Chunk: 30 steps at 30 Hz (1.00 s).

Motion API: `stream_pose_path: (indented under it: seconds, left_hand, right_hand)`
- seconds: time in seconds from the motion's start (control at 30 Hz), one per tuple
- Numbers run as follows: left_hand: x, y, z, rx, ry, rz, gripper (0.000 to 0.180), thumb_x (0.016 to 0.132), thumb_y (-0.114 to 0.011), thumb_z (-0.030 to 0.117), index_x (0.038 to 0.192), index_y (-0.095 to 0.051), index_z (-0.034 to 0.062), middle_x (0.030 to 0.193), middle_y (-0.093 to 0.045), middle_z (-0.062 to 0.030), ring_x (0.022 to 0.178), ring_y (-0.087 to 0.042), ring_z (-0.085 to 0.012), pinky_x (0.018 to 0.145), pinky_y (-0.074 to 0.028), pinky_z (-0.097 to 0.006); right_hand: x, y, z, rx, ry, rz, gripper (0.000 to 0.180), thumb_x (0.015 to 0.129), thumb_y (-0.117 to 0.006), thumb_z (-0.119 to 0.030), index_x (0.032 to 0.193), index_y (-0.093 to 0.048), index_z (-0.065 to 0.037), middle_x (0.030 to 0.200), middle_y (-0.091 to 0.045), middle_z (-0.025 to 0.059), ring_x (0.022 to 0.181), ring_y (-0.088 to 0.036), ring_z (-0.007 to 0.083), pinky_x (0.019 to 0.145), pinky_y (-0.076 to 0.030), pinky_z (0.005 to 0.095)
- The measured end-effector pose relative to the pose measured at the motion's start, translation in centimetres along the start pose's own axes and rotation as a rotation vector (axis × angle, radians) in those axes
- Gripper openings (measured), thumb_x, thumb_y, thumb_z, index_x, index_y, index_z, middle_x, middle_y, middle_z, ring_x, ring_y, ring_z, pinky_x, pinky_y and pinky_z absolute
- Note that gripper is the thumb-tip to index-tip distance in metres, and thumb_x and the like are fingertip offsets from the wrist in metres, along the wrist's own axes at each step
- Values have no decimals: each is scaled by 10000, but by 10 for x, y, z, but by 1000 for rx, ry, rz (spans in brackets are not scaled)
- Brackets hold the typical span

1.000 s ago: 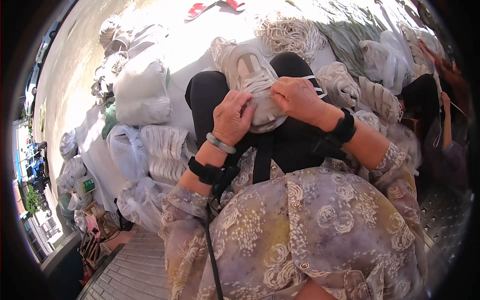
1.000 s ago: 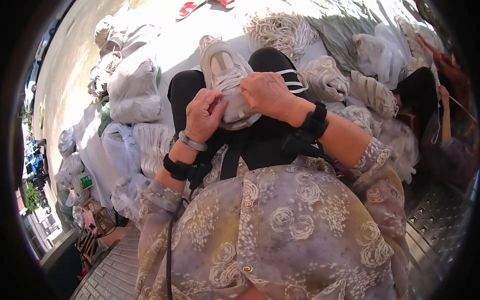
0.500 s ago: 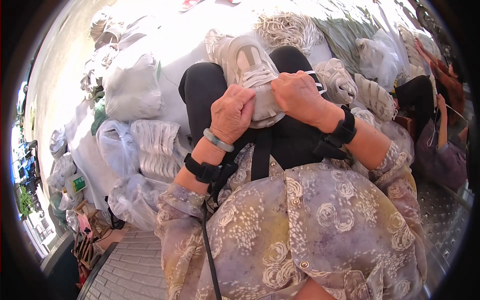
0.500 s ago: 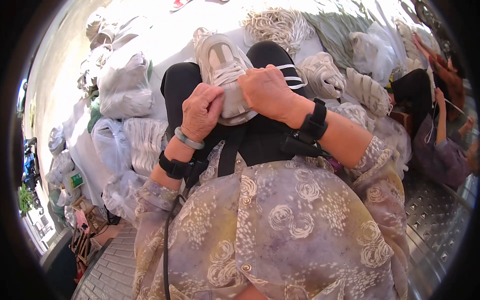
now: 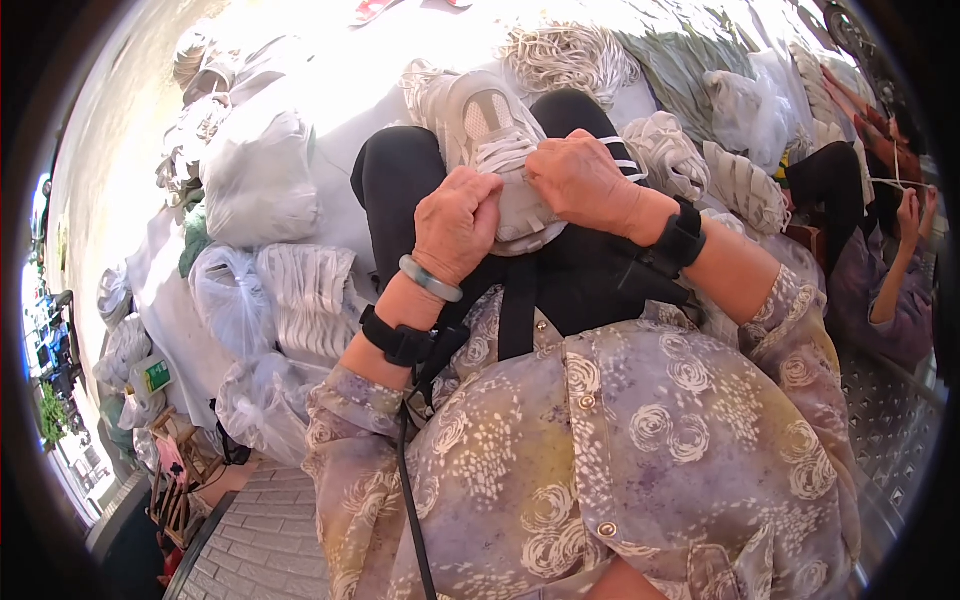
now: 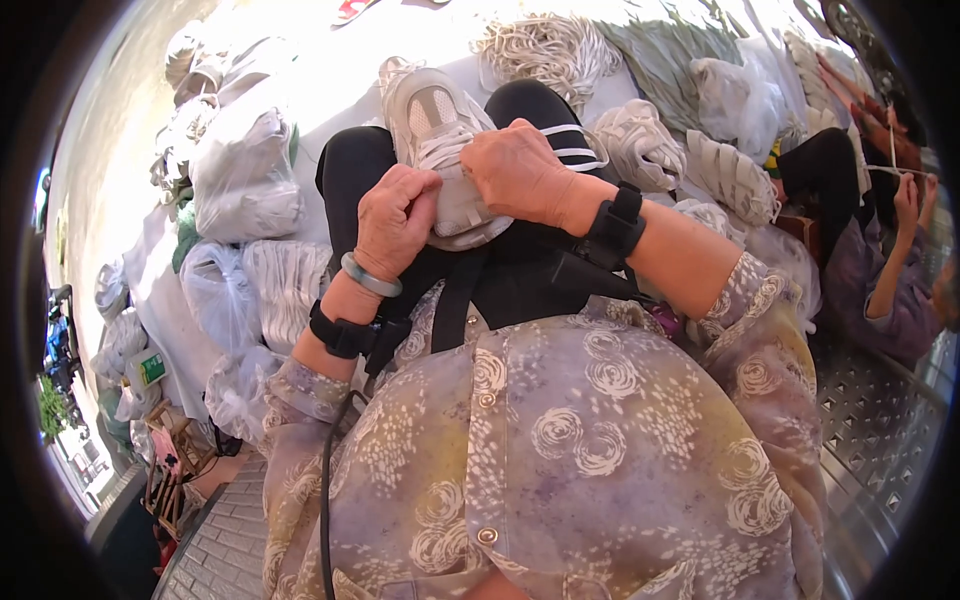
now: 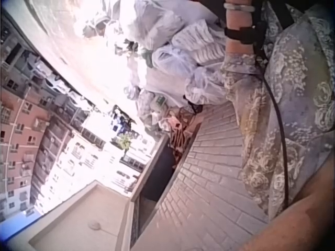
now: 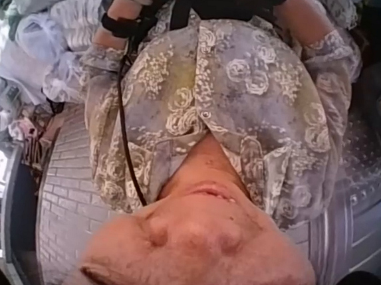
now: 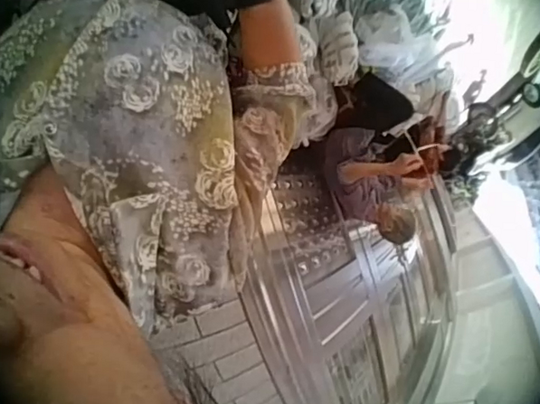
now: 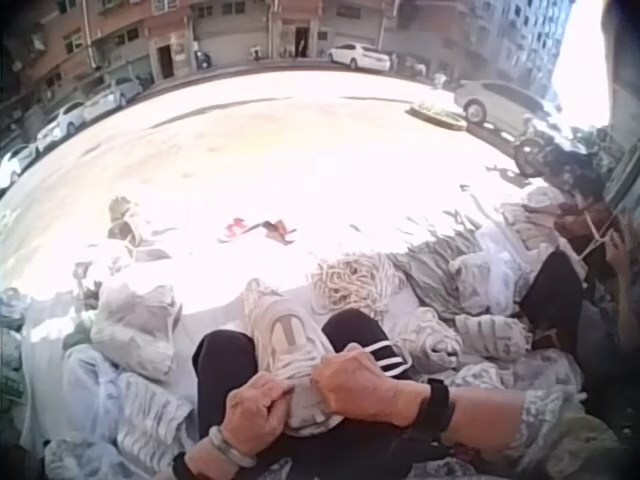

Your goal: Lace and tie the shoelaces on newly manufactured white sneakers.

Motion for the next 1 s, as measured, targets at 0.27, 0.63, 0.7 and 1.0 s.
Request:
stream_pose_path:
  seconds: [0.27, 0.63, 0.7, 1.0]
  left_hand:
    - [2, -1, -1, 26, -9, -2, 155, 726, -543, 6, 857, -613, 49, 779, -584, -100, 697, -592, -274, 617, -480, -325]
    - [3, -6, 14, 271, -35, -72, 163, 728, -542, 12, 865, -615, 61, 777, -576, -91, 714, -592, -280, 602, -484, -331]
    - [2, 0, 15, 211, -54, 7, 169, 728, -546, 17, 874, -619, 61, 775, -573, -96, 715, -590, -281, 602, -481, -327]
    - [6, -3, -1, 100, 25, 22, 197, 694, -512, 4, 854, -622, 39, 786, -587, -108, 744, -597, -274, 671, -476, -320]
  right_hand:
    - [4, -7, 6, 178, 35, 32, 55, 758, -558, -114, 732, -560, -66, 724, -567, 85, 713, -562, 278, 678, -369, 373]
    - [-4, 8, 2, -28, -103, -88, 89, 726, -556, -93, 749, -573, -9, 786, -616, 187, 730, -609, 341, 642, -475, 431]
    - [-3, 4, 3, -30, -107, -88, 83, 718, -555, -76, 751, -571, -2, 786, -613, 194, 736, -609, 349, 642, -483, 432]
    - [0, -11, 17, 47, -289, -2, 71, 745, -513, -88, 762, -542, -25, 773, -577, 165, 740, -578, 353, 654, -450, 421]
Point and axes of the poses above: each hand's wrist, its own x-axis towards the middle knuckle, its own y-axis out of the back of the hand, z = x × y, the point moved 10 cm from there along x, towards the middle knuckle
